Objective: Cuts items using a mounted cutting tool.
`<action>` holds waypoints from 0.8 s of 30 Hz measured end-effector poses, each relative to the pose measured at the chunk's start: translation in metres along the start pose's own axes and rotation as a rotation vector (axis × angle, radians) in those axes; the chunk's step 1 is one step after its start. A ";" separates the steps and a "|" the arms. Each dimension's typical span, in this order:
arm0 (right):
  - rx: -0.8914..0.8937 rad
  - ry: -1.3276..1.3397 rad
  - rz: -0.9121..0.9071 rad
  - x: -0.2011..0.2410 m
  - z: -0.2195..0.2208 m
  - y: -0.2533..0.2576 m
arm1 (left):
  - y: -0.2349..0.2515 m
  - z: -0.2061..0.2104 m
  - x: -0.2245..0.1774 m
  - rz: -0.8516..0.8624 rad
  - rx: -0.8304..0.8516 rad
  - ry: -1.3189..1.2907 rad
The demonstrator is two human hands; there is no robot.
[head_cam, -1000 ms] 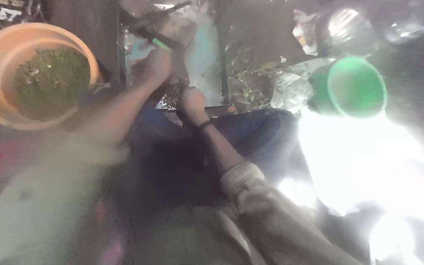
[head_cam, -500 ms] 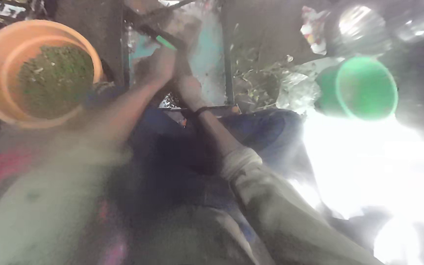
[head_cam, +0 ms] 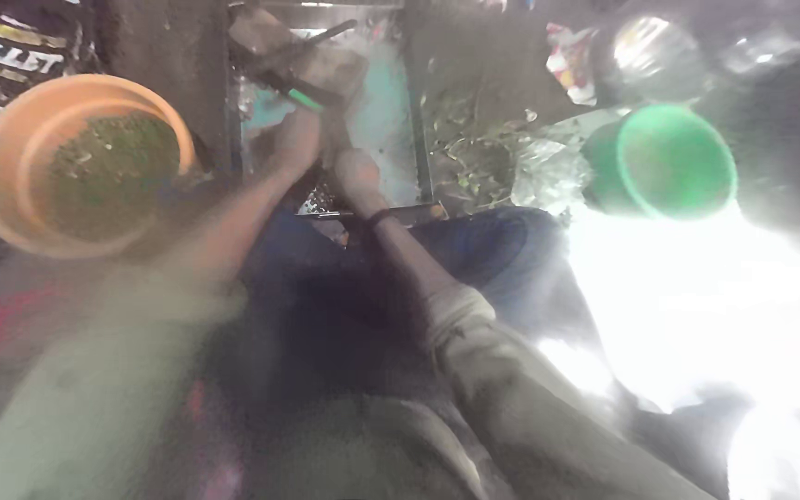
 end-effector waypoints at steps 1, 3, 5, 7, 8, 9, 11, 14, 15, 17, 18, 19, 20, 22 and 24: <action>-0.017 -0.002 -0.034 0.005 0.001 0.010 | 0.000 0.000 0.000 -0.002 -0.004 0.006; -0.052 0.014 -0.074 0.013 0.007 0.027 | -0.002 0.000 0.001 -0.021 -0.011 0.045; -0.047 0.024 -0.075 0.017 0.014 0.038 | -0.003 0.003 0.004 -0.026 -0.014 0.052; -0.032 0.005 -0.045 0.015 0.021 0.040 | -0.002 0.004 0.004 0.010 -0.027 0.021; -0.031 -0.006 -0.033 0.014 0.021 0.039 | 0.000 0.003 0.003 0.032 -0.030 0.015; -0.028 -0.019 -0.027 0.013 0.022 0.037 | 0.000 0.001 0.001 0.044 -0.027 0.008; -0.036 -0.053 -0.033 0.008 0.031 0.026 | -0.002 -0.001 -0.002 0.004 0.007 0.024; -0.067 -0.040 -0.020 -0.004 0.041 -0.008 | -0.005 -0.007 -0.005 -0.065 0.051 0.026; -0.060 -0.054 -0.014 -0.008 0.043 -0.018 | -0.005 -0.010 -0.005 -0.067 0.050 0.020; -0.022 -0.072 0.003 -0.019 0.049 -0.029 | -0.004 -0.008 -0.002 -0.045 0.039 0.014; -0.011 -0.066 0.008 -0.023 0.050 -0.033 | -0.003 -0.005 0.000 -0.029 0.030 0.013; -0.016 -0.040 0.003 -0.028 0.049 -0.037 | -0.001 -0.004 0.000 -0.015 0.021 0.005; -0.037 0.005 -0.005 -0.033 0.048 -0.041 | 0.000 -0.003 0.000 0.002 0.003 -0.005; -0.074 0.112 0.004 -0.041 0.043 -0.047 | 0.005 0.001 0.004 0.042 -0.040 -0.005; -0.043 0.084 0.057 -0.041 0.036 -0.041 | 0.009 0.007 0.009 0.076 -0.070 0.009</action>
Point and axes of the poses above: each hand's wrist, its own y-axis towards the middle knuckle, its own z-axis out of the palm, x = y × z, the point moved 8 cm from there along y, towards the middle knuckle, and after that the axes turned 8 degrees about y, right-handed, at the moved point
